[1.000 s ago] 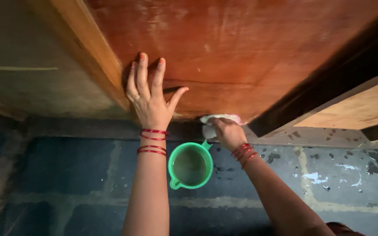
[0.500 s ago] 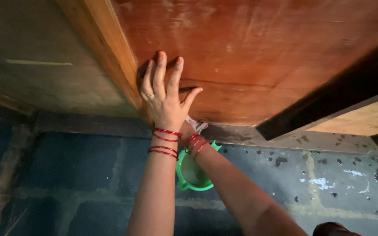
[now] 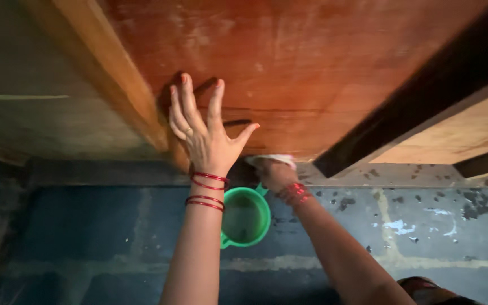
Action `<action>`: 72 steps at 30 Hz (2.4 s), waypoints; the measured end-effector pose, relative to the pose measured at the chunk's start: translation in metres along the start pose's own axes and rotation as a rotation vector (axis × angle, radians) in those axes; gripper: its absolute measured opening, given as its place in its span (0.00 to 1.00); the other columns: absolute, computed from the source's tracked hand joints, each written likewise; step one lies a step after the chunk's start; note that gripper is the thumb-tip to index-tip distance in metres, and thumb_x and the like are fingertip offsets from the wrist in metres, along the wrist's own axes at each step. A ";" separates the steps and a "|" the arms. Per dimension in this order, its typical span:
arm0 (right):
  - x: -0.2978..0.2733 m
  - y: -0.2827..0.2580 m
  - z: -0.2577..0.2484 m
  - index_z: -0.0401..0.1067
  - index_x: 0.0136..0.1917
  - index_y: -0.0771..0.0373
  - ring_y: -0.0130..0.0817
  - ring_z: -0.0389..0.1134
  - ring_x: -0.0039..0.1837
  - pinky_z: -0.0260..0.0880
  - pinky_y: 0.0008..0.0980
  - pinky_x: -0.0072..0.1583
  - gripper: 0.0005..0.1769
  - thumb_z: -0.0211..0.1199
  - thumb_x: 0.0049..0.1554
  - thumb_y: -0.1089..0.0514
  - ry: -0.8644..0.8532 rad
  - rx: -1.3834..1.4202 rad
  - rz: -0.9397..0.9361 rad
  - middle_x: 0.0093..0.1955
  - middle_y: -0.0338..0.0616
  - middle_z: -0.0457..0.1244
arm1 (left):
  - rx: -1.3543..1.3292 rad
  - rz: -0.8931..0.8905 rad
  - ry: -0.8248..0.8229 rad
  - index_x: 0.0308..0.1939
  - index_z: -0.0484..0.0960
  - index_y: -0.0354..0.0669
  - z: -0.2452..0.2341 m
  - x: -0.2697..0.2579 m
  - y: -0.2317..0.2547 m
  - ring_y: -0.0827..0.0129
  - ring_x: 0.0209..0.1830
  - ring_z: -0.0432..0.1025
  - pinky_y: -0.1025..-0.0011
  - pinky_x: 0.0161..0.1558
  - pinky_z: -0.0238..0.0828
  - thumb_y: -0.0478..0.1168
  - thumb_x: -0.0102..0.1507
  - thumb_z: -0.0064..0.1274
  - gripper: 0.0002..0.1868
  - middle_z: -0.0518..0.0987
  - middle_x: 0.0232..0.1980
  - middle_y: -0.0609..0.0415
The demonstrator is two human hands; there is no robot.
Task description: The person wipes a wooden surface with a cloth, repeatedly dipping the cloth into a green cup of water. The person cleans the lower section of a wooden structure, moving the cloth across the surface and along the edges.
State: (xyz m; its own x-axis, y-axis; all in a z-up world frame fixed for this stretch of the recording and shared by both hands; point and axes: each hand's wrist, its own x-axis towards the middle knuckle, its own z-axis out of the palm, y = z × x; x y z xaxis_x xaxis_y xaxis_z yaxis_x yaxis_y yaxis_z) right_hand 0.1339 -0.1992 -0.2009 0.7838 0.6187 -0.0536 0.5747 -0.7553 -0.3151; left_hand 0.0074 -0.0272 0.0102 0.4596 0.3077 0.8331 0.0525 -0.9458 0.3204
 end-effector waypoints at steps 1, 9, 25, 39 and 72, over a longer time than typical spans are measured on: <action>-0.010 0.022 -0.003 0.70 0.69 0.54 0.51 0.73 0.55 0.70 0.50 0.59 0.25 0.57 0.63 0.43 -0.063 -0.105 0.126 0.54 0.54 0.71 | 0.005 0.010 -0.011 0.82 0.54 0.65 0.003 0.002 0.008 0.41 0.84 0.40 0.35 0.78 0.39 0.66 0.54 0.74 0.60 0.43 0.85 0.42; -0.082 0.075 -0.075 0.68 0.60 0.65 0.62 0.63 0.63 0.67 0.50 0.63 0.23 0.68 0.51 0.60 0.679 0.185 -0.031 0.61 0.63 0.61 | 0.028 -0.022 -0.126 0.83 0.49 0.68 0.031 0.014 0.078 0.38 0.86 0.33 0.32 0.78 0.33 0.63 0.49 0.75 0.66 0.37 0.85 0.36; -0.085 0.049 -0.140 0.57 0.71 0.71 0.66 0.59 0.65 0.63 0.54 0.66 0.37 0.68 0.52 0.62 0.989 0.060 -0.040 0.64 0.68 0.56 | 0.051 -0.051 -0.155 0.83 0.39 0.61 0.060 0.012 0.087 0.30 0.83 0.28 0.25 0.74 0.32 0.71 0.45 0.73 0.75 0.32 0.82 0.28; -0.073 0.119 -0.068 0.72 0.68 0.54 0.53 0.71 0.67 0.71 0.43 0.66 0.27 0.62 0.58 0.45 0.082 0.299 0.232 0.61 0.57 0.69 | 0.137 0.043 -0.184 0.85 0.43 0.64 0.052 -0.011 0.049 0.37 0.86 0.32 0.31 0.79 0.32 0.69 0.51 0.73 0.69 0.33 0.86 0.37; -0.001 0.009 0.047 0.70 0.66 0.63 0.54 0.66 0.66 0.64 0.45 0.67 0.27 0.47 0.68 0.42 0.059 0.660 -0.129 0.61 0.59 0.67 | 0.134 -0.090 -0.179 0.84 0.42 0.52 0.050 -0.052 -0.010 0.30 0.83 0.30 0.29 0.75 0.39 0.58 0.55 0.73 0.66 0.34 0.83 0.32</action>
State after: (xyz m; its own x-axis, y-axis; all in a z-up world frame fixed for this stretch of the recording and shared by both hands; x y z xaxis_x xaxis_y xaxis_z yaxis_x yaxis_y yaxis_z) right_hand 0.1274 -0.1962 -0.2478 0.7410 0.6680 0.0690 0.4150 -0.3746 -0.8291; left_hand 0.0273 -0.0391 -0.0584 0.5971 0.3792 0.7069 0.2120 -0.9245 0.3168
